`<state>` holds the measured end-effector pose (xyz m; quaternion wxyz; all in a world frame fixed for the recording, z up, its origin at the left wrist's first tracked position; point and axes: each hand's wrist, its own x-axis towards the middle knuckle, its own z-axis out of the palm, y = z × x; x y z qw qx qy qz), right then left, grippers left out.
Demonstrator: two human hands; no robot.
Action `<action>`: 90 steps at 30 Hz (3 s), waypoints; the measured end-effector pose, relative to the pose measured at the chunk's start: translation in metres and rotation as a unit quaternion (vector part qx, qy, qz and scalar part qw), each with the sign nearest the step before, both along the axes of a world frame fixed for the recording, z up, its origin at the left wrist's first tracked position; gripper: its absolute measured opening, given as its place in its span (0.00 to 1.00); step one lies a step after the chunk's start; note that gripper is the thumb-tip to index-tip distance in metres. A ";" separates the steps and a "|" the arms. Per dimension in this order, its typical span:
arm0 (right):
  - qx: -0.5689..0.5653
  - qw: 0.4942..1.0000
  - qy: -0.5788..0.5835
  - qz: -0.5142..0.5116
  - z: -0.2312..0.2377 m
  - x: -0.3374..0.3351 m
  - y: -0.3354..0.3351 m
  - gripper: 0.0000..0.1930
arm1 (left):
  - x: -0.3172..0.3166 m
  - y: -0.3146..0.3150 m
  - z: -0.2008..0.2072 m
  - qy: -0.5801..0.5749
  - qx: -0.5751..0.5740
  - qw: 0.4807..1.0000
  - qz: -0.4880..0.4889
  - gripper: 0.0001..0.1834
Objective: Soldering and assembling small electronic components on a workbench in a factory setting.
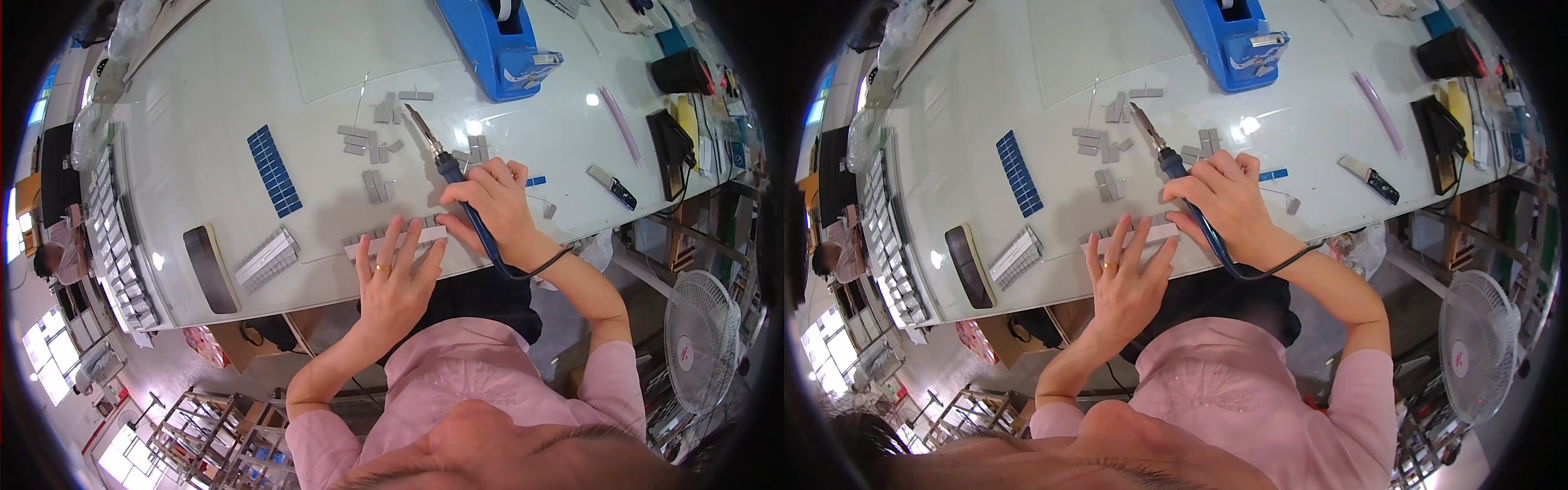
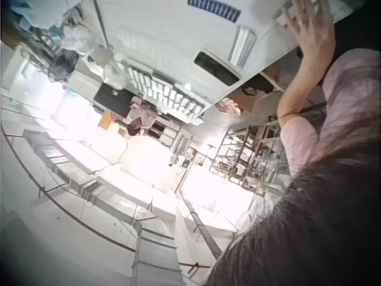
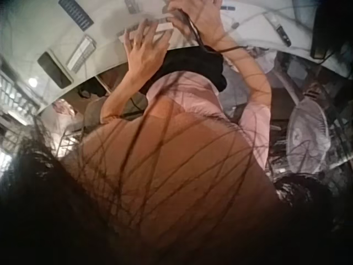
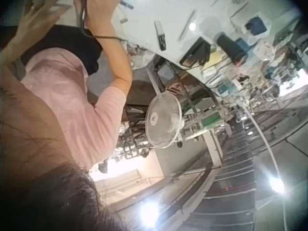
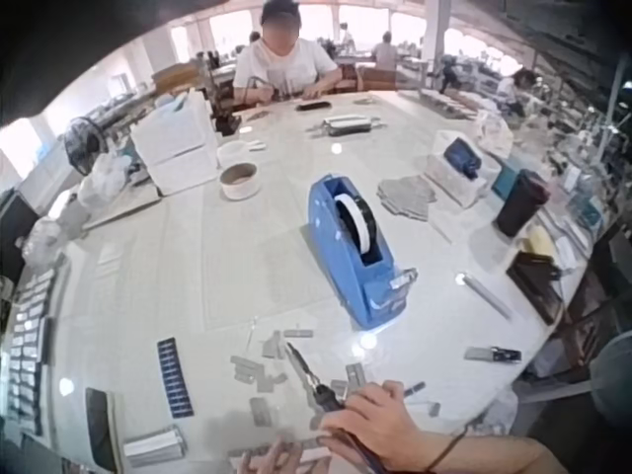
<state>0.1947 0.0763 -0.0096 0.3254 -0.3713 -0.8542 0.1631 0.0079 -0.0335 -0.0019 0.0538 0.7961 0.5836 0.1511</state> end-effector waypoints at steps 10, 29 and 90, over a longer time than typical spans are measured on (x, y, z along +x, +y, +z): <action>-0.003 1.000 0.026 -0.011 0.009 0.004 0.001 0.17 | -0.004 0.000 -0.005 -0.002 0.017 0.999 -0.034 0.28; -0.319 0.932 0.057 0.163 0.069 0.065 0.041 0.08 | -0.013 0.002 -0.009 -0.003 0.039 0.997 -0.070 0.25; -0.394 0.909 -0.054 0.123 0.081 0.053 0.050 0.06 | -0.013 0.006 -0.008 -0.004 0.044 0.996 -0.077 0.24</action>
